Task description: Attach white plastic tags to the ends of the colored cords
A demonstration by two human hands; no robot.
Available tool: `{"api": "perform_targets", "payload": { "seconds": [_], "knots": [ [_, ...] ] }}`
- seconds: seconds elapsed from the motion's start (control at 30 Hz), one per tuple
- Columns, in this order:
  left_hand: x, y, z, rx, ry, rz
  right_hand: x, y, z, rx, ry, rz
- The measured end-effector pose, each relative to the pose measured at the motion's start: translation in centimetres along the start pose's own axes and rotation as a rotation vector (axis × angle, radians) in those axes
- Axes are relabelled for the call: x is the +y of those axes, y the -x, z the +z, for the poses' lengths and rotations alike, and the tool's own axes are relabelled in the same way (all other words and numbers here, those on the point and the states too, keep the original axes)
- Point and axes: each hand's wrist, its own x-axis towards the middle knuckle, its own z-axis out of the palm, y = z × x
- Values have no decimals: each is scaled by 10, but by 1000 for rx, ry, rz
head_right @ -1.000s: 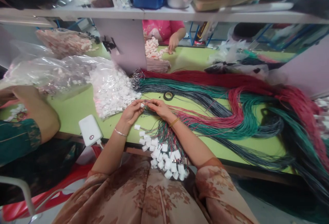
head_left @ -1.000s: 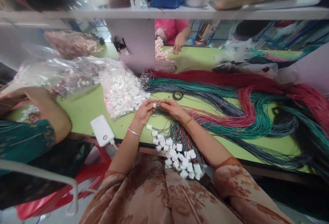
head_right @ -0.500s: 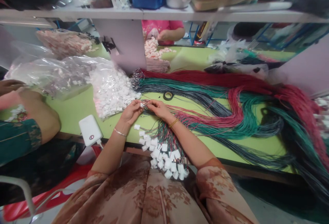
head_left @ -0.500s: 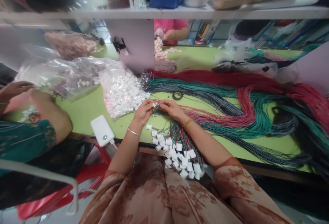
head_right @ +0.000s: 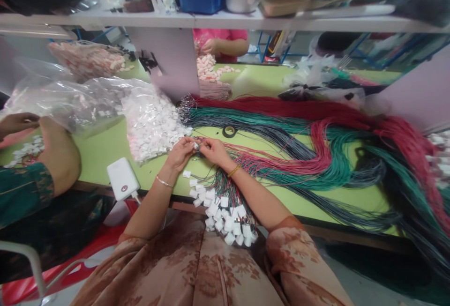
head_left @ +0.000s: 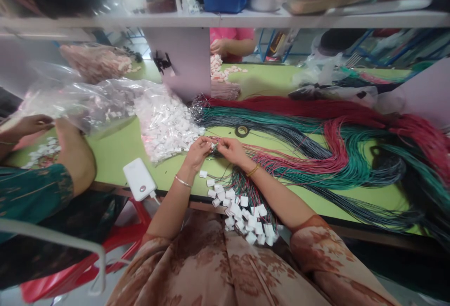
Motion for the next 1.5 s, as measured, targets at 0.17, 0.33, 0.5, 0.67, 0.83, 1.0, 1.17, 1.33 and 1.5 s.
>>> {"api": "perform_targets", "payload": {
  "seconds": [0.17, 0.33, 0.5, 0.67, 0.83, 1.0, 1.17, 1.33, 1.5],
  "knots": [
    [-1, 2, 7, 49, -86, 48, 4, -2, 5, -44, -169, 112],
    [-3, 3, 12, 31, -180, 148, 3, -5, 3, -140, -263, 204],
    [-1, 3, 8, 25, -159, 115, -3, -2, -6, -86, -2, 2],
    [-1, 1, 5, 43, -149, 90, 0, 1, -6, -131, 34, -29],
    [-6, 1, 6, 51, -185, 56, 6, 0, -3, -103, 91, -29],
    [-5, 0, 4, 93, -223, 50, 4, -13, -3, -219, 173, -71],
    [-3, -2, 1, 146, -171, 72, 0, -23, -1, -237, 116, -24],
    [-2, -3, 1, 176, -87, 49, -4, -20, -6, -293, 31, -21],
    [-4, -1, 2, 136, -132, 22, -5, -14, -3, -212, 163, -34]
  ]
}}
